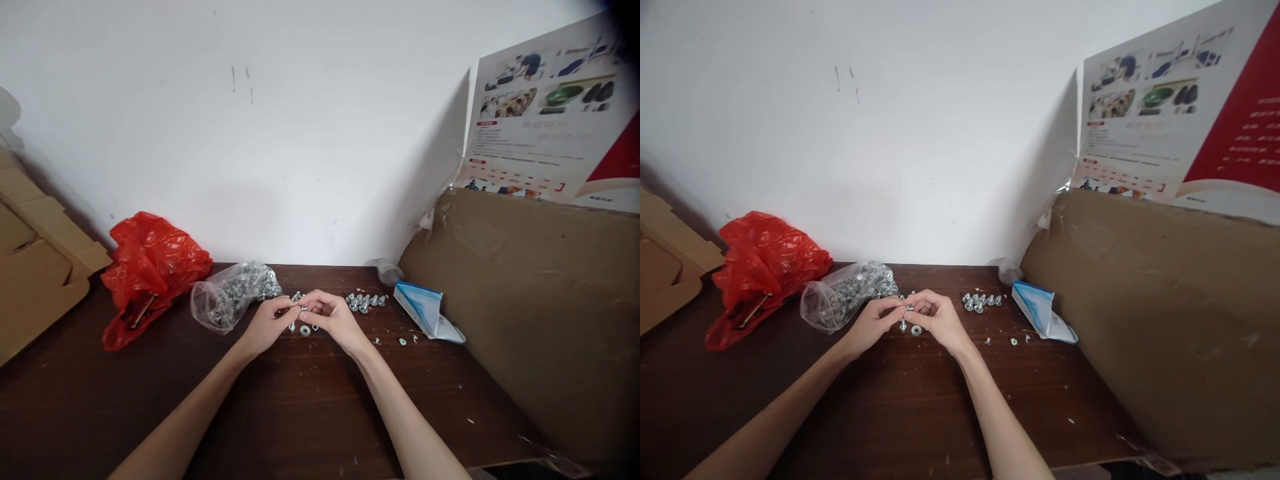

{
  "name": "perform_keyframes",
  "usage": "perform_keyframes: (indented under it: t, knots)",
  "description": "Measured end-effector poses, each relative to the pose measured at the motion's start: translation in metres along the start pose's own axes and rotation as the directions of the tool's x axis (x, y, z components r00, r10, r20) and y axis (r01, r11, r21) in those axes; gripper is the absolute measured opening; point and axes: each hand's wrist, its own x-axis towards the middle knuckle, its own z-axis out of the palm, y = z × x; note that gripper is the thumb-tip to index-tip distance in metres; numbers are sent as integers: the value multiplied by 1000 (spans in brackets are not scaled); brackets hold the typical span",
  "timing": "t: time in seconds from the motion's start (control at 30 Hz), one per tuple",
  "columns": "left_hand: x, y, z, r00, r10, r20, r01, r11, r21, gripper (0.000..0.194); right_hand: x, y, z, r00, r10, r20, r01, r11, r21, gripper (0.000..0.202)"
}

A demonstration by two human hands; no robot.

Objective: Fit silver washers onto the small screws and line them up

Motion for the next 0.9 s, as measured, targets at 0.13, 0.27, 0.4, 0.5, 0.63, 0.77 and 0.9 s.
perform_keyframes:
  t: [0.13,0.27,0.4,0.5,0.63,0.77,0.9]
  knots:
    - [0,-3,0,1000,0,-9,0,1000,17,29,-1,0,0,996,-84,-22,78,975,-210,18]
    - [0,-3,1,999,-42,-4,42,999,1,30,-4,-1,2,987,-159,-10,145,920,-363,16]
    - [1,-4,0,998,-50,-46,50,999,-5,28,-2,2,3,983,-169,-65,142,944,-296,17]
    - [3,-6,-3,990,-16,-140,17,1000,5,26,3,7,-2,974,-157,-161,129,976,-173,19]
    - [7,-15,-8,970,68,-233,-47,994,95,23,3,13,-11,981,-124,-151,50,908,-415,13]
    - [7,-24,-7,979,73,-192,-43,987,158,18,0,15,-13,990,-134,35,121,714,-689,21]
    - [4,-25,-5,988,77,-130,-40,963,267,12,-2,18,-11,985,-111,128,170,634,-754,24]
